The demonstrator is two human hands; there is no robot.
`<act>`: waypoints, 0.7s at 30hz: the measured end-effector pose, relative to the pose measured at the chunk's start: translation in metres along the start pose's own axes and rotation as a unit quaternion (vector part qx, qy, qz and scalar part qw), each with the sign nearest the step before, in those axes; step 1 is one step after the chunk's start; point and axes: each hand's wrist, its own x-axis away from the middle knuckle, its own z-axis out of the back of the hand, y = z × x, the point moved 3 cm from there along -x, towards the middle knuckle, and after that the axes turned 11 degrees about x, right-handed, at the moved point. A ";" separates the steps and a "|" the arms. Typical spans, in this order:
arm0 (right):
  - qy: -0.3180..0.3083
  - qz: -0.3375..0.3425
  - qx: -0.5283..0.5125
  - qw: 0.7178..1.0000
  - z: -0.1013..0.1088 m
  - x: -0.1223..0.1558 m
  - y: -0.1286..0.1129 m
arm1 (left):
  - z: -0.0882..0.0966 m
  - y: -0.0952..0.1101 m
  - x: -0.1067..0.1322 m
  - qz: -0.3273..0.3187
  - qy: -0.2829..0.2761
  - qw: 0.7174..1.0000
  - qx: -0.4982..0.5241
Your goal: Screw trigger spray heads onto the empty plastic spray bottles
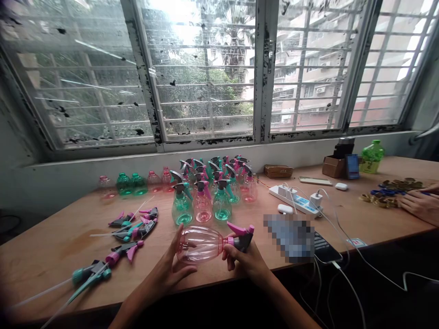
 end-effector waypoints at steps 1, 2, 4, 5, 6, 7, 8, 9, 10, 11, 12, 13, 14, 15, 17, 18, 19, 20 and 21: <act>0.000 -0.004 0.004 1.000 0.000 0.000 -0.001 | 0.000 0.001 0.000 0.007 -0.003 1.000 0.006; -0.001 -0.009 0.009 1.000 -0.001 0.000 -0.001 | 0.000 0.002 0.000 0.013 -0.003 1.000 0.012; -0.002 -0.017 0.017 1.000 -0.001 0.000 -0.002 | 0.000 0.003 0.000 0.014 -0.004 1.000 0.018; -0.002 -0.017 0.018 1.000 -0.001 0.000 -0.003 | 0.000 0.003 -0.001 0.008 -0.003 1.000 0.016; -0.001 -0.016 0.018 1.000 -0.001 0.000 -0.003 | 0.000 0.003 -0.001 0.001 0.001 1.000 0.011; 0.000 -0.014 0.016 1.000 -0.001 0.000 -0.003 | 0.000 0.002 -0.002 -0.007 0.005 1.000 0.006; 0.001 -0.012 0.015 1.000 -0.001 0.000 -0.003 | 0.000 0.001 -0.002 -0.012 0.010 1.000 0.005; 0.001 -0.011 0.015 1.000 -0.001 0.000 -0.003 | 0.000 -0.001 -0.002 -0.013 0.013 1.000 0.011; 0.000 -0.012 0.016 1.000 -0.001 0.000 -0.002 | -0.001 -0.003 -0.002 -0.010 0.014 1.000 0.024; -0.001 -0.013 0.017 1.000 -0.001 0.000 -0.002 | -0.001 -0.005 -0.002 -0.005 0.011 0.999 0.040; -0.001 -0.014 0.018 1.000 -0.001 0.000 -0.002 | -0.002 -0.006 -0.002 0.001 0.007 0.998 0.056; 0.001 -0.015 0.018 1.000 -0.001 0.000 -0.001 | -0.003 -0.007 -0.002 0.005 0.004 0.998 0.068; 0.002 -0.014 0.018 1.000 -0.001 0.000 -0.001 | -0.003 -0.007 -0.002 0.009 0.002 0.997 0.074; 0.002 -0.013 0.018 1.000 0.000 0.000 -0.001 | -0.003 -0.006 -0.001 0.012 0.001 0.997 0.072; 0.001 -0.013 0.017 1.000 0.000 0.000 -0.001 | -0.002 -0.003 0.000 0.016 -0.006 0.998 0.063; -0.001 -0.014 0.017 1.000 0.000 0.000 -0.001 | -0.002 -0.002 0.000 0.017 -0.011 0.998 0.059; -0.003 -0.016 0.017 1.000 -0.001 0.000 -0.001 | -0.001 0.000 0.000 0.017 -0.014 0.998 0.054; -0.005 -0.016 0.018 1.000 -0.001 0.000 -0.001 | 0.000 0.002 0.000 0.017 -0.015 0.999 0.047; -0.006 -0.015 0.018 1.000 -0.001 0.000 -0.001 | 0.000 0.003 0.000 0.017 -0.015 0.999 0.039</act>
